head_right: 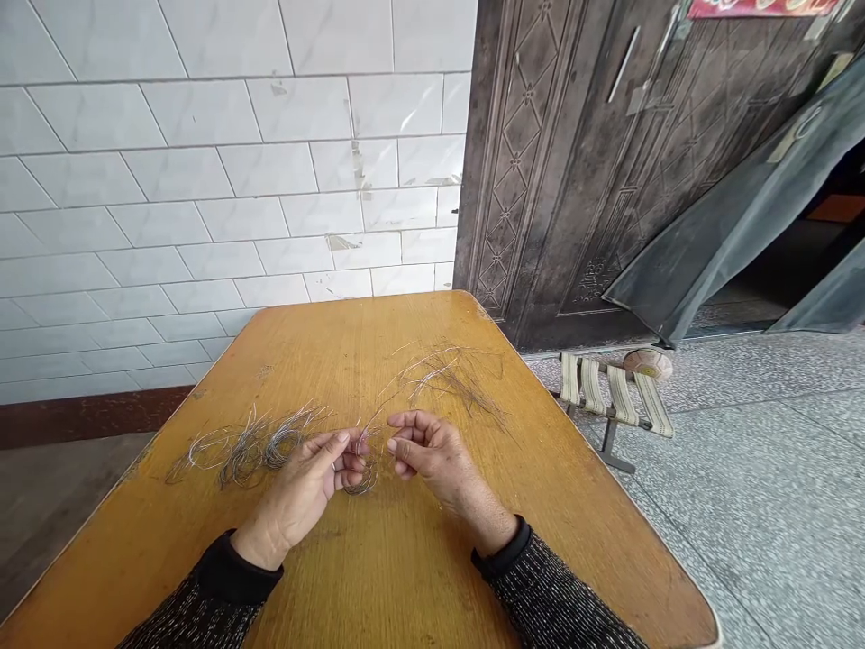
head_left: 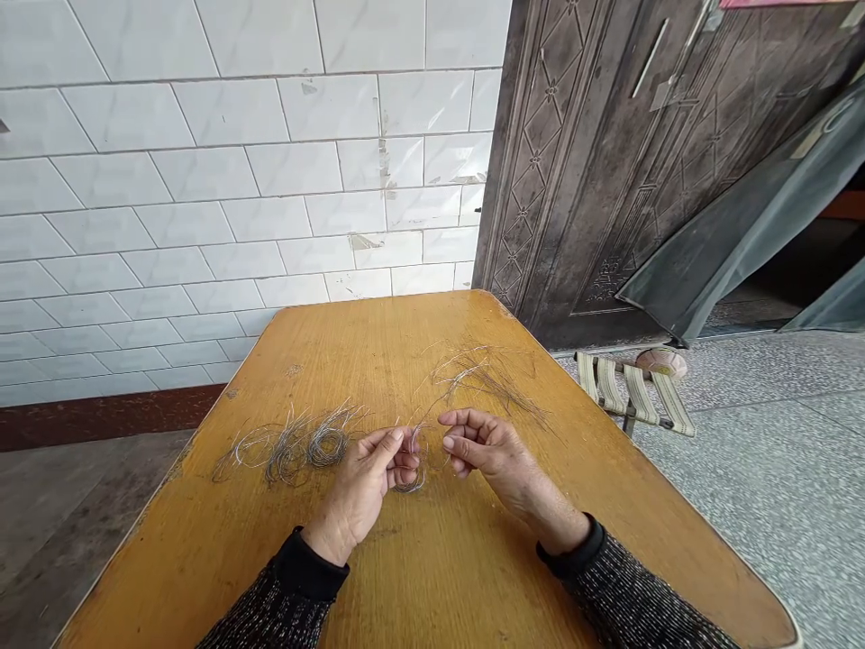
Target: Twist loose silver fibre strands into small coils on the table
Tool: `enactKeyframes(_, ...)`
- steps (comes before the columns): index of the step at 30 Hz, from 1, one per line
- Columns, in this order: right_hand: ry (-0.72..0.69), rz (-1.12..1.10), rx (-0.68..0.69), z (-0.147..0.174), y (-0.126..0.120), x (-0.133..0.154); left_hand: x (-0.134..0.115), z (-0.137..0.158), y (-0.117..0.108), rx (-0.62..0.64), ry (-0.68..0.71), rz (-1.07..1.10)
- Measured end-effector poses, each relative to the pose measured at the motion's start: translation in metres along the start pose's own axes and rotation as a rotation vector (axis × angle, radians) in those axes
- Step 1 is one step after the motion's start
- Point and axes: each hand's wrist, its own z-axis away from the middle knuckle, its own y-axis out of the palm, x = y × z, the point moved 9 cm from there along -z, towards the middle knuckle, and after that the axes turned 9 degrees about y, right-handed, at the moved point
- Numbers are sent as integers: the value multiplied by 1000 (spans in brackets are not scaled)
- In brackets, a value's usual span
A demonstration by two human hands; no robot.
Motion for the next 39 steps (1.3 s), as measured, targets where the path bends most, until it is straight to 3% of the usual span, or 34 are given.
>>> enactKeyframes(5,4,39,35,-2,4,-3,-7,-1,-6,-45,70,-249)
enactKeyframes(10,-29,105,18,-4,2,-3,-12,-2,-5,-58,141,-362)
enactKeyframes(24,-233,142,-4,6,7,16,-16,1,10,39,192,-652)
enactKeyframes(28,-350,225,25,13,11,26,-12,1,8,36,182,-635)
enactKeyframes(39,-172,1,-66,6,-6,21,0,4,4,48,-22,-296)
